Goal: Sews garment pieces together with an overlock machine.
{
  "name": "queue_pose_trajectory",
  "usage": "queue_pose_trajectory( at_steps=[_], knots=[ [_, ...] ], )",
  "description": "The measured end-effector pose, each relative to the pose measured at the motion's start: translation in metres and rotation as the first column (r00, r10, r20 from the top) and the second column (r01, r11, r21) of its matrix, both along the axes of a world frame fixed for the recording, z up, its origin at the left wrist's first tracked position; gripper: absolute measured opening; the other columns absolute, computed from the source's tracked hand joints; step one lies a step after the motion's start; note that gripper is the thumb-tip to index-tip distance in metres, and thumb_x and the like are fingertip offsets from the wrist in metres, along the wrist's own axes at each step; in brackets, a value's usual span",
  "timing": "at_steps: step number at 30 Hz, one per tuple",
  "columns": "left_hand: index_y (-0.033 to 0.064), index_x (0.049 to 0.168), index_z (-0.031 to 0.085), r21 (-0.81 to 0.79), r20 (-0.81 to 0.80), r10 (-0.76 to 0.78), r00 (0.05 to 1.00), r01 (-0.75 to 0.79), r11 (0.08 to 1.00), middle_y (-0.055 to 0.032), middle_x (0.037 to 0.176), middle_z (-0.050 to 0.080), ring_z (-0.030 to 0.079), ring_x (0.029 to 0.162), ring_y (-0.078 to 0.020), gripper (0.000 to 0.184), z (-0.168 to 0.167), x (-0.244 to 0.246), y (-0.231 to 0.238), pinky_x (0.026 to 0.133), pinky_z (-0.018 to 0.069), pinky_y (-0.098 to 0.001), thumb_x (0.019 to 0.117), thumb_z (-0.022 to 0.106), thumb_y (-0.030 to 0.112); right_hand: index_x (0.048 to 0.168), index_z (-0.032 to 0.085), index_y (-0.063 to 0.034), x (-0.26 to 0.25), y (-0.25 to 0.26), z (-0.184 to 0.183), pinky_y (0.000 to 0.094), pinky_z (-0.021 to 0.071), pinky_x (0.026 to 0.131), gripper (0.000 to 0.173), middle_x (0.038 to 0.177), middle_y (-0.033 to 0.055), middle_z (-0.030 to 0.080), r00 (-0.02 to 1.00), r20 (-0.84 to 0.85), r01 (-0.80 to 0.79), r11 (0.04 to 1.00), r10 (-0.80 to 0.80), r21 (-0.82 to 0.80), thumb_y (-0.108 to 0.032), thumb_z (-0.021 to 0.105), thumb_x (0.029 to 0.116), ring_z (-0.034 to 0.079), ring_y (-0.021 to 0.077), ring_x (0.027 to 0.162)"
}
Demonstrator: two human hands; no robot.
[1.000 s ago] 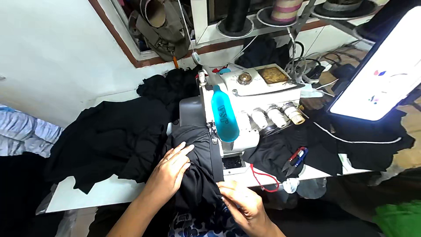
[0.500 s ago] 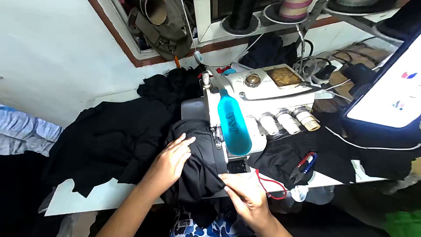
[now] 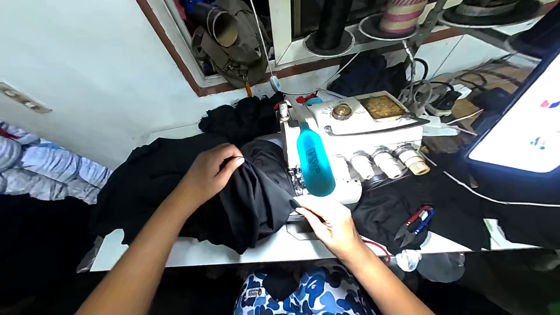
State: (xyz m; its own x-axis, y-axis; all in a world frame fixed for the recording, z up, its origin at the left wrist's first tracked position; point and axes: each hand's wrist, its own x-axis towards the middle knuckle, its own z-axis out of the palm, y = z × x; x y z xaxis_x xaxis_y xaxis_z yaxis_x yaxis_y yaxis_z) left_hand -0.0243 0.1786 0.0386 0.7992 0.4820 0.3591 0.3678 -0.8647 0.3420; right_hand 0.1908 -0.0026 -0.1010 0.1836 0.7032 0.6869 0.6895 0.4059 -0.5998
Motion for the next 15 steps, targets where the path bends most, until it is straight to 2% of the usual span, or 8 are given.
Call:
queue_pose_trajectory(
  at_steps=[2,4,6,8,12,15],
  knots=[
    [0.0047,0.094,0.069,0.068,-0.086,-0.004,0.996,0.009,0.998,-0.0029,0.089,0.065,0.063,0.082,-0.0086,0.025,0.044,-0.015,-0.039,0.074,0.0545,-0.0282,0.1016,0.054,0.022,0.103,0.079,-0.0086,-0.005,0.003,-0.001,0.0253,0.0543,0.086,0.018,0.101,0.0015,0.077,1.0,-0.021,0.02,0.999,-0.019,0.038,-0.016,0.064,0.0975,0.068,0.0101,0.092],
    [0.0169,0.088,0.069,0.119,-0.137,-0.026,0.99,0.042,0.992,0.0094,0.083,0.06,0.058,0.074,0.0025,0.026,0.07,-0.029,-0.081,0.063,0.0512,-0.0169,0.0989,0.056,0.036,0.109,0.079,-0.0102,-0.008,0.008,-0.002,0.0266,0.0533,0.084,0.019,0.099,0.0024,0.076,0.999,-0.034,0.045,0.996,-0.042,0.08,-0.017,0.065,0.098,0.067,0.0111,0.09],
    [0.0195,0.089,0.07,0.124,-0.154,-0.081,0.985,0.1,0.987,0.0098,0.08,0.057,0.055,0.07,0.0038,0.026,0.073,-0.038,-0.114,0.058,0.0462,-0.0131,0.1001,0.056,0.038,0.112,0.079,-0.0113,-0.008,0.011,0.0,0.0287,0.052,0.087,0.022,0.1,0.0043,0.076,0.999,-0.022,0.038,0.994,-0.036,0.105,-0.017,0.064,0.0972,0.067,0.0133,0.093],
    [0.0189,0.094,0.072,0.137,-0.156,-0.107,0.982,0.129,0.982,0.0074,0.08,0.056,0.053,0.071,0.0024,0.022,0.068,-0.045,-0.13,0.059,0.0434,-0.0113,0.1005,0.055,0.032,0.108,0.08,-0.0109,-0.007,0.015,0.002,0.0289,0.0502,0.089,0.021,0.1,0.0051,0.074,1.0,-0.012,-0.015,0.992,0.017,0.125,-0.016,0.064,0.0967,0.065,0.0148,0.097],
    [0.0194,0.096,0.072,0.159,-0.118,-0.052,0.992,0.07,0.985,0.0069,0.08,0.056,0.052,0.069,0.0022,0.021,0.061,-0.054,-0.138,0.058,0.0409,-0.0117,0.1008,0.054,0.029,0.103,0.08,-0.0099,-0.006,0.015,0.012,0.0317,0.0489,0.099,0.018,0.106,0.0042,0.075,0.986,-0.023,-0.161,0.977,0.166,0.137,-0.017,0.064,0.0982,0.065,0.0154,0.109],
    [0.0199,0.091,0.073,0.166,-0.072,0.004,0.997,0.008,0.986,0.0097,0.08,0.056,0.052,0.07,0.0064,0.023,0.058,-0.055,-0.136,0.058,0.0416,-0.0085,0.1004,0.055,0.032,0.1,0.079,-0.0095,-0.002,0.016,0.02,0.0338,0.0505,0.099,0.017,0.102,0.0017,0.076,0.95,-0.052,-0.302,0.946,0.309,0.116,-0.018,0.064,0.0989,0.068,0.0122,0.105]
  ],
)
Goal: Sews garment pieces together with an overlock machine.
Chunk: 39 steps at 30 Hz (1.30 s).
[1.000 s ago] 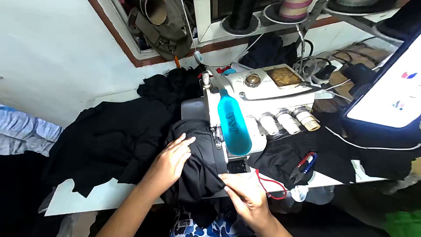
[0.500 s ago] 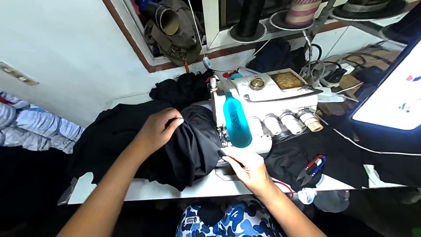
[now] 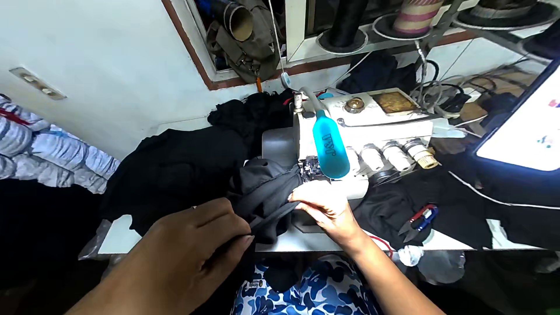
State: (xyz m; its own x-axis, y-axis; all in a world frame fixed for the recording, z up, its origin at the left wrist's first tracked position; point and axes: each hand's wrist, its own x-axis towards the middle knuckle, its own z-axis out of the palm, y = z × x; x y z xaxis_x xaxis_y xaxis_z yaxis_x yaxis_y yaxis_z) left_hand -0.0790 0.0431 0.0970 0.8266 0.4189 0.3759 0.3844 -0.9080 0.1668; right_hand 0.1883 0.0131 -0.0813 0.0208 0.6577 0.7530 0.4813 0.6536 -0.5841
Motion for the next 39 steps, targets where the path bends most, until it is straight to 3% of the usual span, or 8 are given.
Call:
queue_pose_trajectory(
  at_steps=[9,13,15,18,22,32,36,39],
  knots=[
    [0.022,0.091,0.071,-0.237,0.045,-0.053,0.998,0.062,0.97,0.017,0.082,0.057,0.056,0.076,0.0108,0.017,0.002,0.01,0.03,0.063,0.0473,-0.0059,0.0948,0.058,0.032,0.095,0.074,-0.0063,-0.016,-0.024,0.048,0.0241,0.054,0.077,0.017,0.084,0.0005,0.07,0.992,0.066,-0.109,0.994,0.11,-0.018,-0.018,0.063,0.1011,0.065,0.0074,0.084],
    [0.0191,0.097,0.073,-0.176,-0.028,-0.125,0.992,0.118,0.977,0.0128,0.088,0.061,0.059,0.08,0.0063,0.018,-0.009,0.021,0.057,0.068,0.0514,-0.0107,0.0955,0.057,0.029,0.098,0.075,-0.0085,-0.017,-0.054,0.045,0.0247,0.0545,0.087,0.023,0.091,-0.0005,0.072,0.996,0.092,-0.006,0.996,0.015,-0.09,-0.023,0.058,0.1049,0.067,0.0069,0.094],
    [0.0174,0.093,0.073,-0.119,-0.005,-0.091,0.996,0.089,0.989,0.0079,0.088,0.061,0.06,0.08,-0.0001,0.018,-0.03,0.036,0.06,0.068,0.0527,-0.0178,0.0961,0.059,0.029,0.1,0.075,-0.0091,-0.017,-0.071,0.033,0.0314,0.0532,0.1,0.024,0.098,0.0008,0.075,0.997,0.058,0.058,0.989,-0.05,-0.136,-0.026,0.059,0.1052,0.069,0.0103,0.106],
    [0.0116,0.091,0.072,-0.208,0.083,-0.064,0.995,0.08,0.975,-0.001,0.103,0.067,0.065,0.1,-0.0116,0.018,-0.08,0.061,0.037,0.085,0.0565,-0.0297,0.0978,0.059,0.022,0.099,0.076,-0.0128,-0.022,-0.093,0.007,0.0351,0.0466,0.108,0.021,0.105,-0.001,0.077,0.989,-0.016,0.138,0.97,-0.144,-0.201,-0.029,0.062,0.103,0.064,0.0143,0.118],
    [0.0047,0.095,0.071,-0.143,0.045,0.04,0.998,-0.033,0.989,-0.0069,0.135,0.066,0.061,0.13,-0.0192,0.028,-0.145,0.065,0.012,0.112,0.0467,-0.0423,0.1043,0.049,0.019,0.098,0.078,-0.0098,-0.031,-0.106,-0.031,0.0235,0.053,0.093,0.019,0.109,0.0004,0.077,0.979,-0.077,0.16,0.949,-0.187,-0.272,-0.022,0.064,0.1012,0.068,0.0091,0.104],
    [0.0079,0.097,0.071,-0.102,-0.018,0.013,1.0,-0.015,0.995,-0.0049,0.128,0.07,0.063,0.127,-0.0165,0.026,-0.133,0.064,0.031,0.109,0.0497,-0.036,0.1035,0.05,0.022,0.097,0.074,-0.0042,-0.034,-0.099,-0.03,0.022,0.0565,0.092,0.015,0.104,0.0055,0.076,0.982,-0.135,0.097,0.965,-0.133,-0.243,-0.016,0.065,0.1004,0.07,0.0096,0.103],
    [0.0035,0.11,0.071,-0.124,-0.022,-0.012,1.0,0.009,0.992,-0.0076,0.119,0.071,0.065,0.121,-0.0193,0.024,-0.124,0.075,0.057,0.108,0.0492,-0.0374,0.1004,0.054,0.017,0.099,0.076,-0.0036,-0.026,-0.07,-0.034,0.0246,0.0566,0.093,0.019,0.103,0.0058,0.077,0.972,-0.164,0.126,0.962,-0.168,-0.242,-0.017,0.064,0.1006,0.071,0.0097,0.102],
    [-0.0007,0.098,0.07,-0.191,-0.04,0.002,0.999,-0.01,0.982,-0.0133,0.121,0.07,0.069,0.112,-0.0255,0.011,-0.109,0.087,0.075,0.098,0.0549,-0.0415,0.0957,0.063,0.008,0.096,0.078,-0.0057,-0.017,-0.046,-0.027,0.0216,0.0567,0.087,0.018,0.099,0.0019,0.077,0.97,-0.149,0.152,0.957,-0.193,-0.248,-0.018,0.066,0.099,0.07,0.006,0.094]
  ],
)
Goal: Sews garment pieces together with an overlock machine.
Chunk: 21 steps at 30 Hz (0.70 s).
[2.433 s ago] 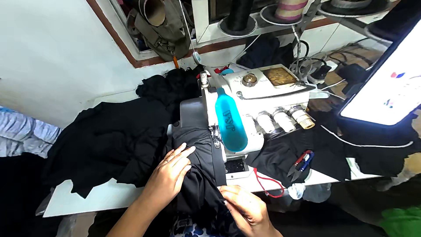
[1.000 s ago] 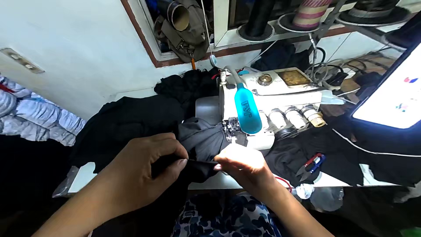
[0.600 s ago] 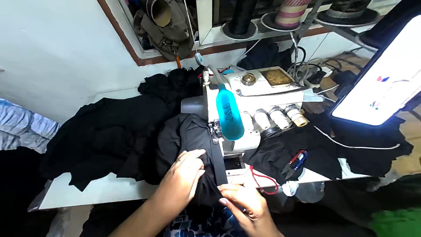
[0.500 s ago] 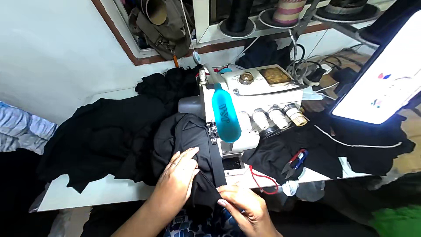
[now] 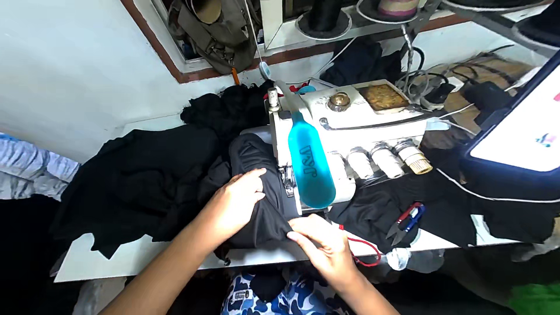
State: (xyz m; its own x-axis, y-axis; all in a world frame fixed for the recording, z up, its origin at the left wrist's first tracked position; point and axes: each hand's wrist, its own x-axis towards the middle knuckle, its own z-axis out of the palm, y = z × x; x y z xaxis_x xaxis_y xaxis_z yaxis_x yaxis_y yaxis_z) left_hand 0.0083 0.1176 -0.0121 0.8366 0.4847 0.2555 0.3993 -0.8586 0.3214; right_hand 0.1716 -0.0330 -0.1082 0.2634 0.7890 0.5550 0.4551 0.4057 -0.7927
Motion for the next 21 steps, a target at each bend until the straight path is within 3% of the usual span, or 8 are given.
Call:
queue_pose_trajectory(
  at_steps=[4,10,11,13,15,17,21],
  knots=[
    [-0.0025,0.099,0.069,-0.081,-0.047,0.008,0.999,-0.012,0.997,-0.0145,0.132,0.065,0.068,0.113,-0.0268,0.013,0.005,0.014,0.029,0.096,0.0554,-0.045,0.0968,0.066,0.01,0.097,0.079,-0.0071,0.012,0.021,0.013,0.018,0.0574,0.087,0.017,0.098,-0.0018,0.077,0.998,0.052,0.022,0.999,-0.021,-0.023,-0.018,0.066,0.0968,0.07,0.0011,0.093],
    [0.0031,0.091,0.071,-0.098,0.079,-0.11,0.991,0.117,0.988,-0.0154,0.126,0.066,0.059,0.123,-0.0299,0.017,0.004,0.002,0.058,0.105,0.0462,-0.0489,0.0919,0.065,0.019,0.103,0.078,-0.0067,0.021,0.026,0.017,0.0181,0.0563,0.091,0.018,0.102,0.0002,0.076,0.995,0.092,0.037,0.998,-0.033,-0.044,-0.016,0.063,0.0973,0.07,0.0017,0.098],
    [0.0043,0.09,0.071,-0.111,0.089,-0.119,0.989,0.128,0.986,-0.0124,0.121,0.067,0.06,0.119,-0.0249,0.017,0.013,-0.004,0.055,0.103,0.0474,-0.0447,0.0927,0.064,0.02,0.104,0.077,-0.0077,0.022,0.026,0.017,0.0185,0.0562,0.09,0.018,0.102,-0.0007,0.075,0.996,0.089,0.024,0.998,-0.019,-0.057,-0.017,0.063,0.0978,0.069,0.0018,0.098],
    [0.0086,0.087,0.068,-0.123,0.079,-0.138,0.987,0.147,0.981,-0.0017,0.098,0.068,0.064,0.096,-0.0083,0.016,0.038,-0.015,0.037,0.085,0.0536,-0.0275,0.0946,0.062,0.021,0.102,0.077,-0.0101,0.024,0.028,0.019,0.02,0.0553,0.088,0.018,0.099,-0.0031,0.074,0.994,0.108,0.008,0.998,-0.001,-0.063,-0.019,0.063,0.0983,0.068,0.0025,0.095],
    [0.0133,0.086,0.064,-0.135,0.049,-0.156,0.987,0.162,0.978,0.0069,0.082,0.06,0.058,0.078,0.002,0.015,0.057,-0.024,0.015,0.068,0.0493,-0.0153,0.0947,0.061,0.025,0.098,0.077,-0.0121,0.023,0.032,0.021,0.0228,0.0514,0.082,0.016,0.093,-0.0047,0.073,0.989,0.144,-0.012,0.999,0.018,-0.042,-0.022,0.064,0.0978,0.064,0.0043,0.088],
    [0.0152,0.09,0.066,-0.154,0.043,-0.154,0.987,0.159,0.975,0.0099,0.081,0.06,0.058,0.076,0.005,0.017,0.065,-0.032,-0.001,0.066,0.0486,-0.0114,0.0962,0.062,0.031,0.097,0.079,-0.0134,0.024,0.037,0.024,0.0251,0.0503,0.082,0.018,0.09,-0.0053,0.072,0.981,0.19,-0.029,0.999,0.031,-0.014,-0.022,0.064,0.0982,0.063,0.0057,0.088],
    [0.0168,0.093,0.071,-0.143,0.025,-0.094,0.995,0.097,0.985,0.0113,0.084,0.06,0.059,0.081,0.0057,0.015,0.067,-0.049,-0.007,0.069,0.0496,-0.0102,0.095,0.061,0.027,0.095,0.079,-0.0138,0.027,0.038,0.029,0.029,0.0457,0.091,0.019,0.09,-0.0053,0.071,0.965,0.257,-0.057,0.998,0.05,0.02,-0.022,0.062,0.0987,0.061,0.0107,0.099]
  ],
)
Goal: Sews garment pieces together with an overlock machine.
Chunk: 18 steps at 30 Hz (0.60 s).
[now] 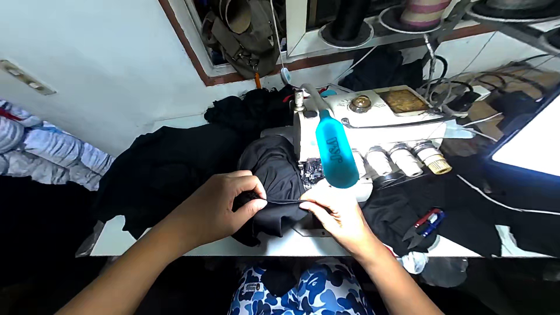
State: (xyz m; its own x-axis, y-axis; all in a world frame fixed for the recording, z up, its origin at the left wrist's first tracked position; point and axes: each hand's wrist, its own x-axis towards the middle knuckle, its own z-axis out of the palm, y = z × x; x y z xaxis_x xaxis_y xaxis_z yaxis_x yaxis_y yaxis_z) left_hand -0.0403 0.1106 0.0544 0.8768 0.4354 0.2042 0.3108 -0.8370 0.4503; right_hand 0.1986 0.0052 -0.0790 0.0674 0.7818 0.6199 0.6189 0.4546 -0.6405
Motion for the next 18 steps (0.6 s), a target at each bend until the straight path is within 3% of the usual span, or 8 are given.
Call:
queue_pose_trajectory(
  at_steps=[3,7,12,14,15,16,17,18],
  knots=[
    [0.017,0.09,0.072,-0.137,0.045,0.026,0.999,-0.019,0.99,0.0116,0.083,0.059,0.059,0.081,0.0054,0.013,0.0,-0.002,-0.006,0.068,0.0491,-0.0094,0.0941,0.063,0.025,0.095,0.077,-0.0101,0.002,0.002,0.006,0.0281,0.0496,0.095,0.019,0.095,-0.0012,0.071,0.993,-0.003,-0.12,0.993,0.121,0.02,-0.02,0.061,0.0988,0.064,0.0107,0.104],
    [0.0158,0.086,0.069,-0.361,0.155,0.023,0.988,0.035,0.932,0.0097,0.082,0.059,0.059,0.078,0.002,0.013,-0.004,0.009,-0.018,0.066,0.0491,-0.0116,0.0952,0.061,0.021,0.096,0.075,-0.0056,-0.006,-0.006,0.032,0.0217,0.0532,0.084,0.019,0.09,-0.0001,0.07,0.966,-0.032,-0.256,0.965,0.258,0.064,-0.018,0.062,0.1003,0.064,0.0058,0.089],
    [0.0123,0.092,0.067,-0.251,0.303,-0.058,0.951,0.138,0.958,0.0074,0.086,0.06,0.059,0.082,0.0026,0.02,-0.027,0.03,-0.042,0.072,0.0523,-0.0137,0.0934,0.068,0.032,0.097,0.072,-0.008,-0.015,-0.037,0.052,0.0179,0.0536,0.08,0.021,0.089,-0.0012,0.069,0.979,0.004,-0.205,0.973,0.206,0.101,-0.02,0.056,0.1054,0.065,0.0027,0.089],
    [0.0124,0.121,0.06,-0.002,0.172,-0.059,0.983,0.06,0.998,0.0038,0.102,0.065,0.062,0.099,-0.0059,0.054,-0.051,0.036,-0.044,0.095,0.0516,-0.0315,0.0857,0.075,0.051,0.1,0.073,-0.0082,-0.014,-0.052,0.044,0.0188,0.0546,0.084,0.022,0.092,0.0004,0.071,0.988,-0.03,-0.152,0.986,0.154,0.067,-0.022,0.057,0.1057,0.066,0.0038,0.093],
    [0.0104,0.134,0.058,0.125,0.083,-0.055,0.995,0.045,0.991,-0.0014,0.11,0.067,0.064,0.109,-0.0154,0.066,-0.067,0.037,-0.042,0.105,0.0473,-0.0477,0.0817,0.078,0.045,0.101,0.073,-0.0082,-0.015,-0.058,0.037,0.0215,0.0556,0.088,0.021,0.095,0.0014,0.072,0.989,-0.051,-0.139,0.989,0.141,0.052,-0.023,0.058,0.1056,0.068,0.0061,0.098],
    [0.009,0.139,0.058,0.21,0.026,-0.036,0.999,0.03,0.977,-0.0079,0.115,0.069,0.065,0.116,-0.0259,0.072,-0.082,0.037,-0.038,0.108,0.0422,-0.0626,0.0728,0.082,0.024,0.101,0.073,-0.0082,-0.016,-0.064,0.028,0.0254,0.0555,0.094,0.021,0.098,0.0025,0.074,0.989,-0.071,-0.128,0.991,0.13,0.043,-0.024,0.059,0.1049,0.068,0.0098,0.105],
    [0.0086,0.138,0.061,0.27,0.012,-0.012,1.0,0.008,0.963,-0.0129,0.114,0.07,0.066,0.115,-0.0329,0.074,-0.092,0.036,-0.035,0.107,0.0398,-0.0694,0.0668,0.082,0.006,0.099,0.073,-0.0082,-0.018,-0.07,0.018,0.0297,0.0534,0.1,0.021,0.099,0.0033,0.075,0.988,-0.091,-0.12,0.992,0.122,0.034,-0.024,0.061,0.1041,0.067,0.0139,0.111],
    [0.0117,0.137,0.064,0.332,0.009,0.012,1.0,-0.015,0.943,-0.0134,0.107,0.069,0.067,0.109,-0.0341,0.074,-0.097,0.034,-0.033,0.105,0.0421,-0.0689,0.0656,0.078,0.0,0.098,0.073,-0.0085,-0.021,-0.075,0.006,0.0319,0.0505,0.105,0.02,0.101,0.0032,0.075,0.988,-0.113,-0.108,0.994,0.109,0.017,-0.024,0.061,0.1037,0.065,0.016,0.117]
  ],
)
